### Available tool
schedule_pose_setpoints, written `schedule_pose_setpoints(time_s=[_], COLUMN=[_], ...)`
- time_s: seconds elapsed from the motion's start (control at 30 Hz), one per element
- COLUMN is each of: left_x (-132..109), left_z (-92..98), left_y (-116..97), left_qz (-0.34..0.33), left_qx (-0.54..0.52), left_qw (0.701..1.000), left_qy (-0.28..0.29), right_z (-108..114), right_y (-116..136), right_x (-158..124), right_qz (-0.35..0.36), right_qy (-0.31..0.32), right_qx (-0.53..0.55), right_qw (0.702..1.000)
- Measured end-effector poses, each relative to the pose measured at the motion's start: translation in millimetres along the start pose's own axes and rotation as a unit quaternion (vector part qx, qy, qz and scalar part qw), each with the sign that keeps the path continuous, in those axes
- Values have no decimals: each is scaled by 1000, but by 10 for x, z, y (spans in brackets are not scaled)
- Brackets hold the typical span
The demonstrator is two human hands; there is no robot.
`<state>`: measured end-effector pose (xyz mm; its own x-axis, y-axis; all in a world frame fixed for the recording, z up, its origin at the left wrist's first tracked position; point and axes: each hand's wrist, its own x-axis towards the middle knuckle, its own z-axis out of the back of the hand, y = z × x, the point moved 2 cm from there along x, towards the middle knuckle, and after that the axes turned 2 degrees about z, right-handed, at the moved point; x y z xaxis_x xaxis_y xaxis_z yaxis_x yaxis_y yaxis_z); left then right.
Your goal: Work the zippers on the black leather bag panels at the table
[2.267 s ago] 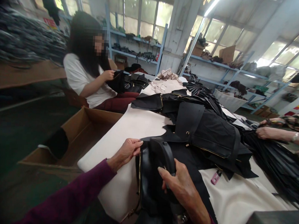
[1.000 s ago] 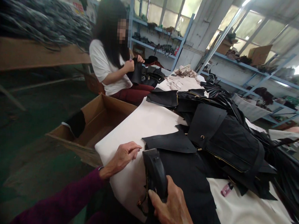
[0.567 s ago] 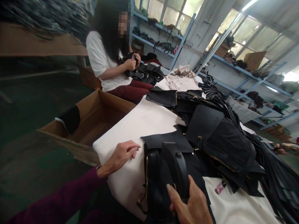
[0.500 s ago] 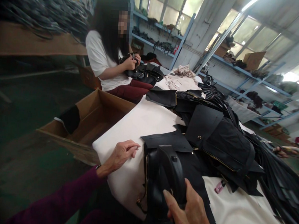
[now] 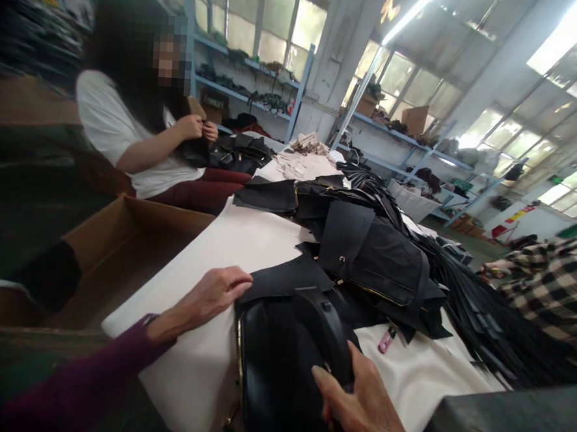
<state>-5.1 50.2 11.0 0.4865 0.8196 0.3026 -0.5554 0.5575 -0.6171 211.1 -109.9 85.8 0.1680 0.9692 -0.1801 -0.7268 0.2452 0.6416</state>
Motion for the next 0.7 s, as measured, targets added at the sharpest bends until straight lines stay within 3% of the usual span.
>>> schedule_pose_setpoints(time_s=[0.1, 0.2, 0.3, 0.47, 0.7], left_x=[365, 541, 521, 414, 456], left_z=[-371, -861, -1192, -1315, -1331], left_y=[-376, -566, -575, -521, -496], left_qz=[-106, -120, -117, -139, -98], left_qx=[112, 214, 239, 267, 237], left_qw=[986, 965, 957, 946, 958], left_qy=[58, 91, 118, 117, 129], right_z=[278, 422, 433, 308, 93], right_y=[-232, -380, -412, -392, -485], right_x=[30, 102, 181, 413, 801], right_qz=[-18, -34, -26, -20, -30], right_qy=[-1, -7, 6, 46, 39], right_qx=[-2, -7, 1, 20, 22], right_qw=[1000, 999, 1000, 999, 999])
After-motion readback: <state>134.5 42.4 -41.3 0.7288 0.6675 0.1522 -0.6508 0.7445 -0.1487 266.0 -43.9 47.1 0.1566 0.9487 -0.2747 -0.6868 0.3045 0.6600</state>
